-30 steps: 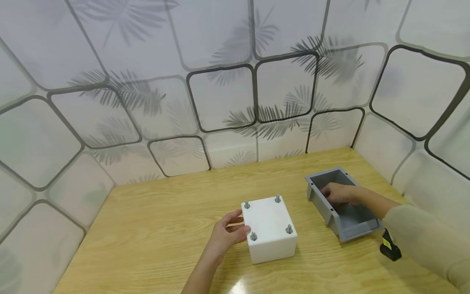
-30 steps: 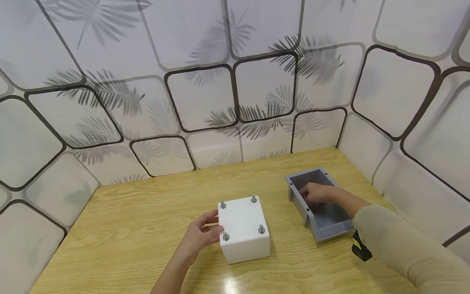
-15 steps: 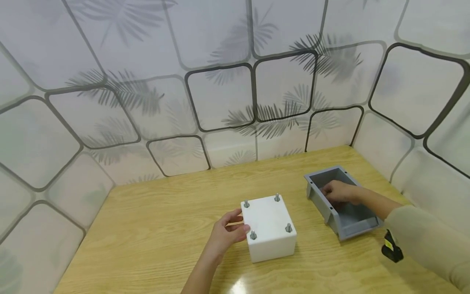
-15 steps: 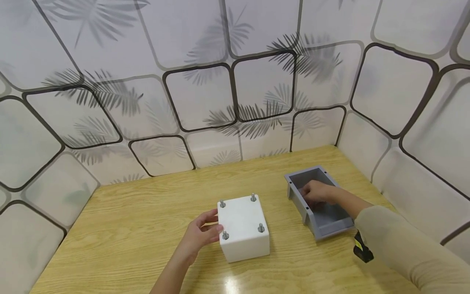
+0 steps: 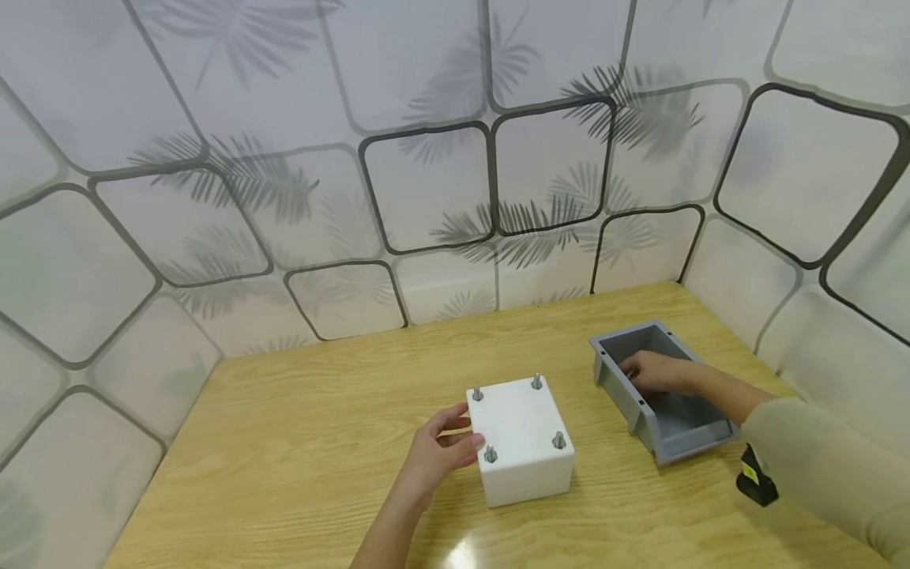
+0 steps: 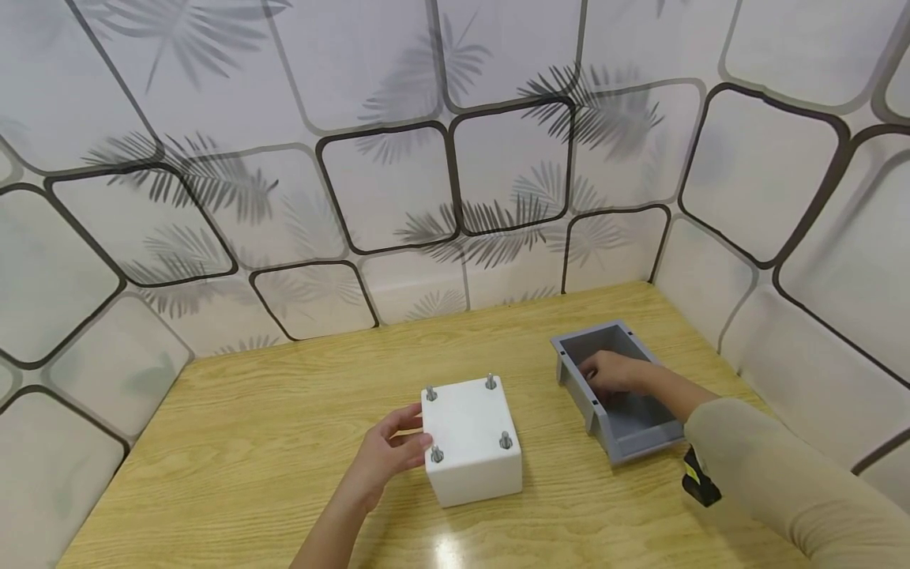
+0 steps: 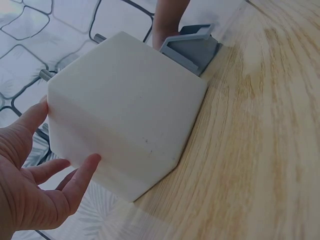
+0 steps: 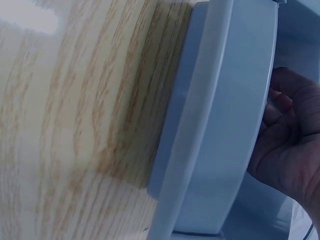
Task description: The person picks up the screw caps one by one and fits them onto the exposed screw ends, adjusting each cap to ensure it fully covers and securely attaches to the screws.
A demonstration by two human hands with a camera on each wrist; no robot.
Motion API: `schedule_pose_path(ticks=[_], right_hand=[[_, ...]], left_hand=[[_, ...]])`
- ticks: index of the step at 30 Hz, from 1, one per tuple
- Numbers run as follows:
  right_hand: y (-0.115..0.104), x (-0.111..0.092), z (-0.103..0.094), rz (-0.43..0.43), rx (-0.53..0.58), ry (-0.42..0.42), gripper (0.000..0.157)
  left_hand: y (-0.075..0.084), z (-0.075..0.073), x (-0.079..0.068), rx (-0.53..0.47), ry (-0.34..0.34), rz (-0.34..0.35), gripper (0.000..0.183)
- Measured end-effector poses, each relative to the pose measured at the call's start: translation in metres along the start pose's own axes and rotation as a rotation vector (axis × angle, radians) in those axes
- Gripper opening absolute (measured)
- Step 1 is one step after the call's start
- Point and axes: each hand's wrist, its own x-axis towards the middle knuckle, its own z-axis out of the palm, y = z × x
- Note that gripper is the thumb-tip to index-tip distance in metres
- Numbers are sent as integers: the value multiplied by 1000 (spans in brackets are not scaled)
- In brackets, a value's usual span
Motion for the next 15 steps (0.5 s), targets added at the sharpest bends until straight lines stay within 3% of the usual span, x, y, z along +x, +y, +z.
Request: schedule_pose_path(ticks=[8, 15], right_hand=[[4, 2, -1, -29, -12, -16, 29], [0, 1, -8, -35, -21, -11, 15]], left_hand=[[0, 0, 0, 4, 0, 1, 69], [0, 0, 0, 4, -1, -3, 69]])
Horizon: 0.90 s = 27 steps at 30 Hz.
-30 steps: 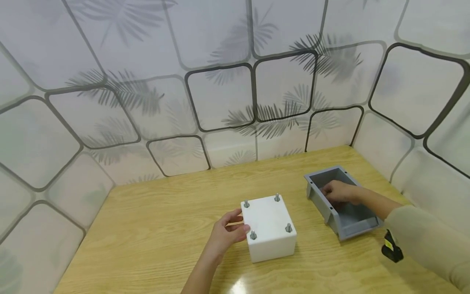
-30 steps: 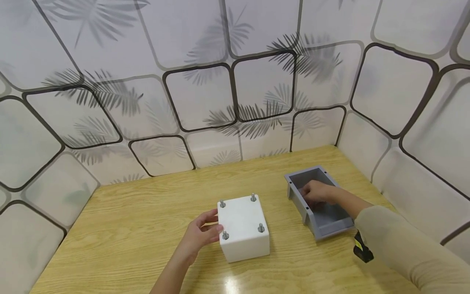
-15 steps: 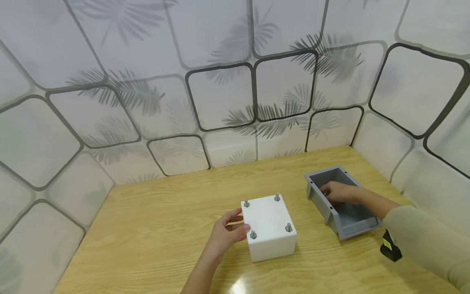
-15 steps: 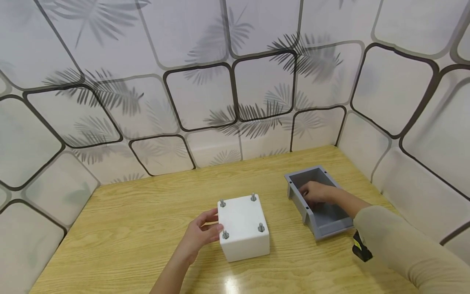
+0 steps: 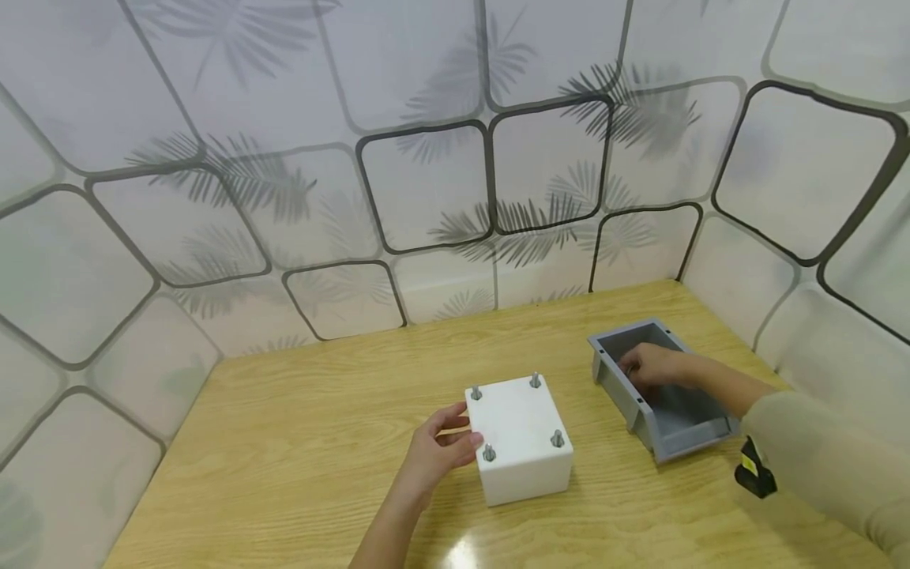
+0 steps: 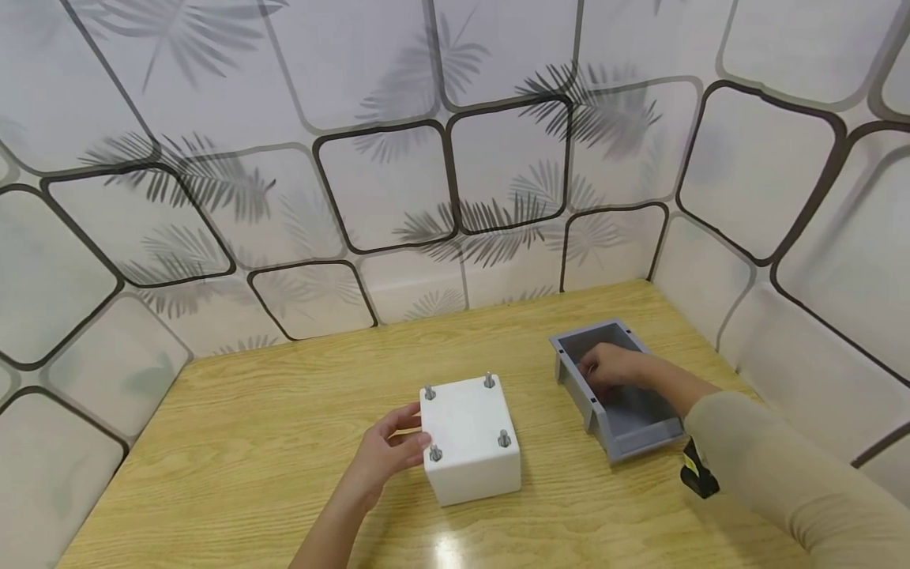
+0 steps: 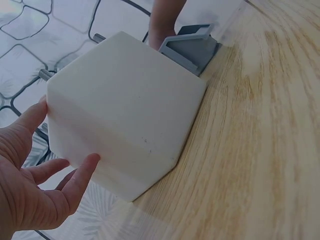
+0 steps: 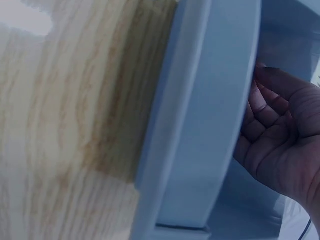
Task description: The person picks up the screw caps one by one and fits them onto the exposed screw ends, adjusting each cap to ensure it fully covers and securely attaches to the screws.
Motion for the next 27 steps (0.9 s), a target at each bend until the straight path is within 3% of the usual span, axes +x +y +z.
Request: schedule_pose_path(ticks=[10, 27], right_hand=[[-5, -3, -12, -2, 40, -6, 11], [-14, -11, -21, 93, 170, -16, 14]], left_hand=[[0, 0, -1, 6, 1, -2, 69], [-1, 0, 1, -23, -5, -12, 68]])
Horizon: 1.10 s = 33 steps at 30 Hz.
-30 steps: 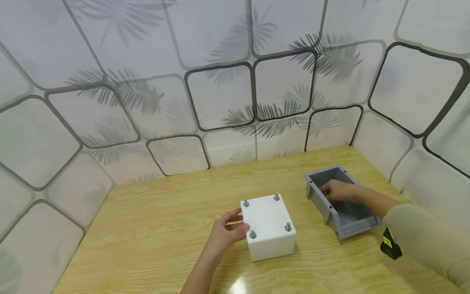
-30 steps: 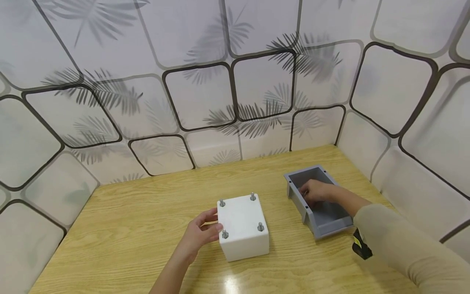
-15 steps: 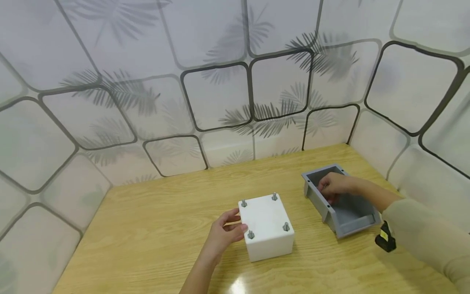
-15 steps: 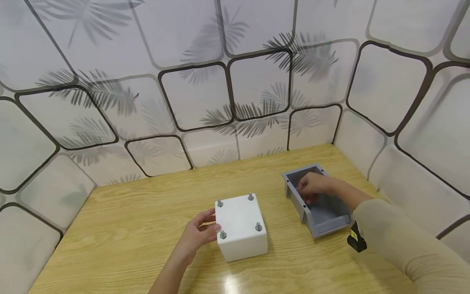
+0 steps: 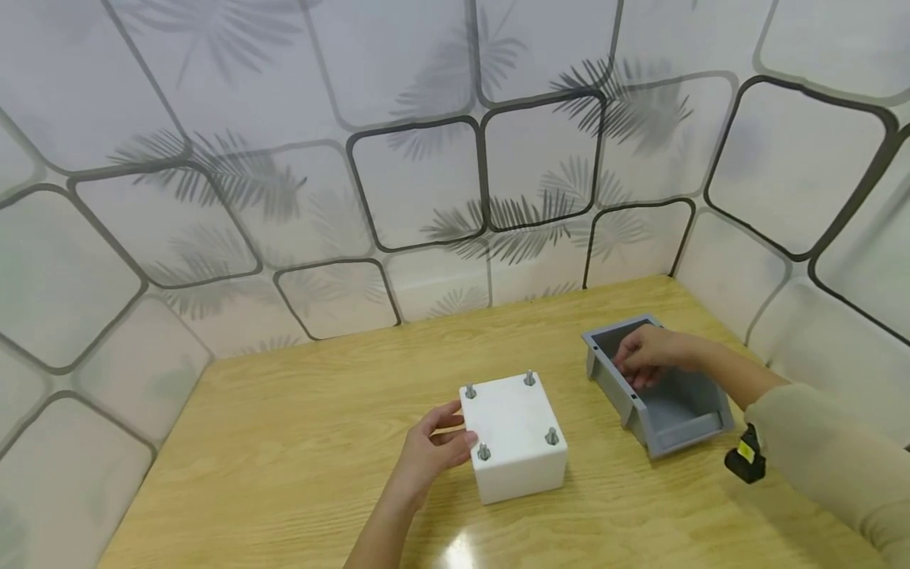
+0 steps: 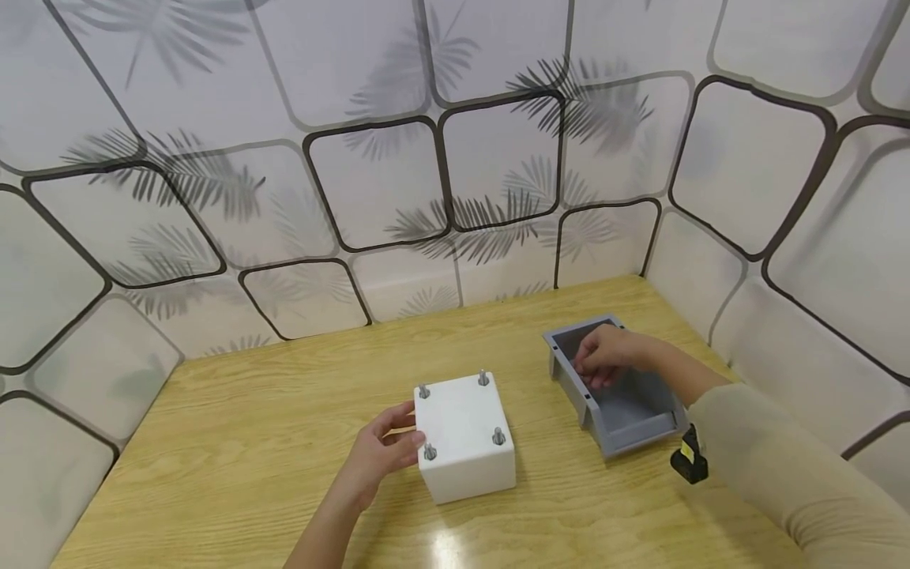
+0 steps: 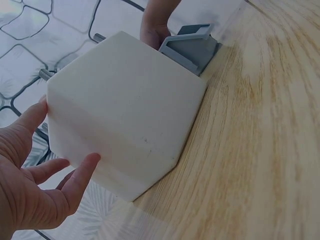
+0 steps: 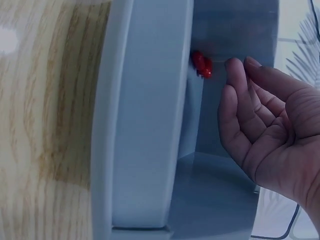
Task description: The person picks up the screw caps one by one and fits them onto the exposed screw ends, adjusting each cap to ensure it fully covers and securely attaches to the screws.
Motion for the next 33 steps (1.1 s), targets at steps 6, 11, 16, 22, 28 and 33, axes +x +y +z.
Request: schedule_pose_path(ticks=[6, 11, 16, 22, 28, 33], right_hand=[[-2, -5, -2, 4, 41, 5, 16], [-1, -6, -3, 4, 70, 7, 17], [0, -9, -6, -22, 97, 30, 21], [0, -15, -12, -42, 99, 40, 31], [-7, -22, -17, -54, 90, 35, 35], [-14, -24, -18, -82, 80, 49, 35]], left_hand=[[0, 0, -1, 4, 10, -5, 68], [-1, 0, -1, 1, 9, -7, 67], [-2, 0, -1, -7, 5, -2, 67], [-2, 1, 0, -18, -1, -2, 68], [-2, 1, 1, -9, 6, 1, 68], [-3, 0, 2, -6, 9, 3, 68]])
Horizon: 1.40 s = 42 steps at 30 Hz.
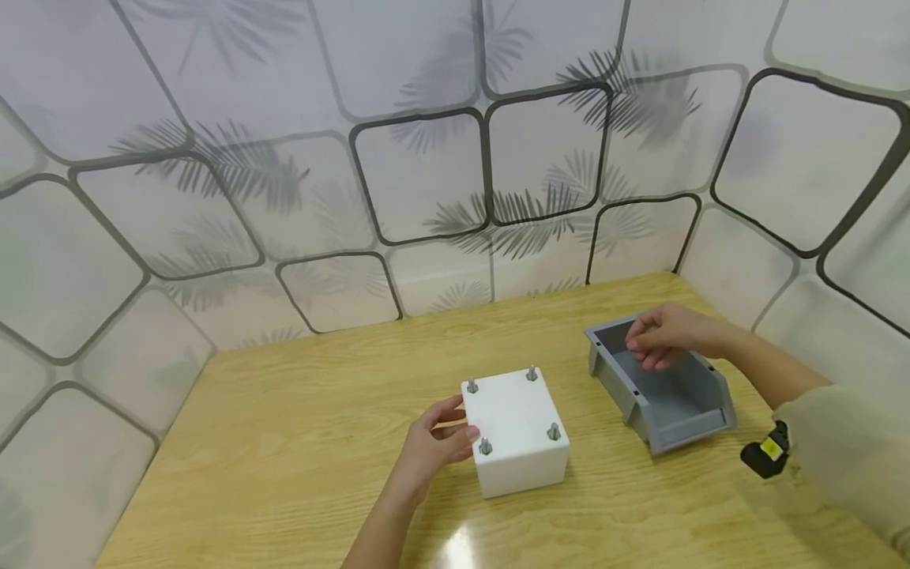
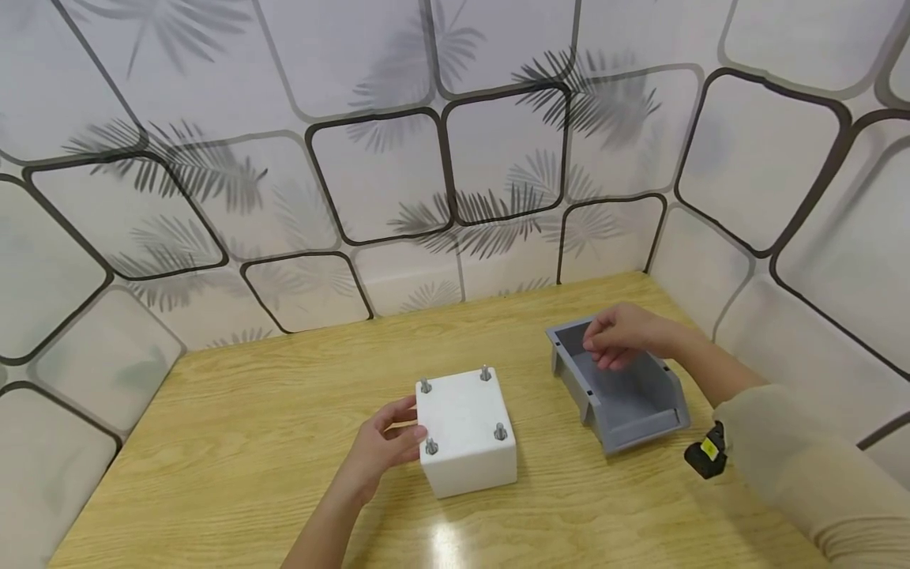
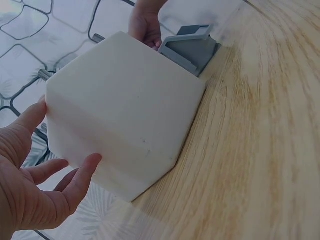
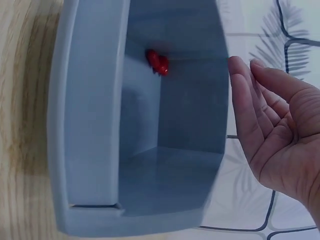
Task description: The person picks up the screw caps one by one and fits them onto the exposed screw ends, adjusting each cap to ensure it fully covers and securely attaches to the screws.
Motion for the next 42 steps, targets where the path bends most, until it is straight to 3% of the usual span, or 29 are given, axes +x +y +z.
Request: schedule_pose_path(ticks=[29, 42], right_hand=[[-49, -5, 17, -90, -64, -53, 30], [-70, -1, 42, -147, -59, -108, 26]], left_hand=[[4, 1, -1, -4, 8, -12, 68], [7, 2, -2, -4, 5, -13, 68]])
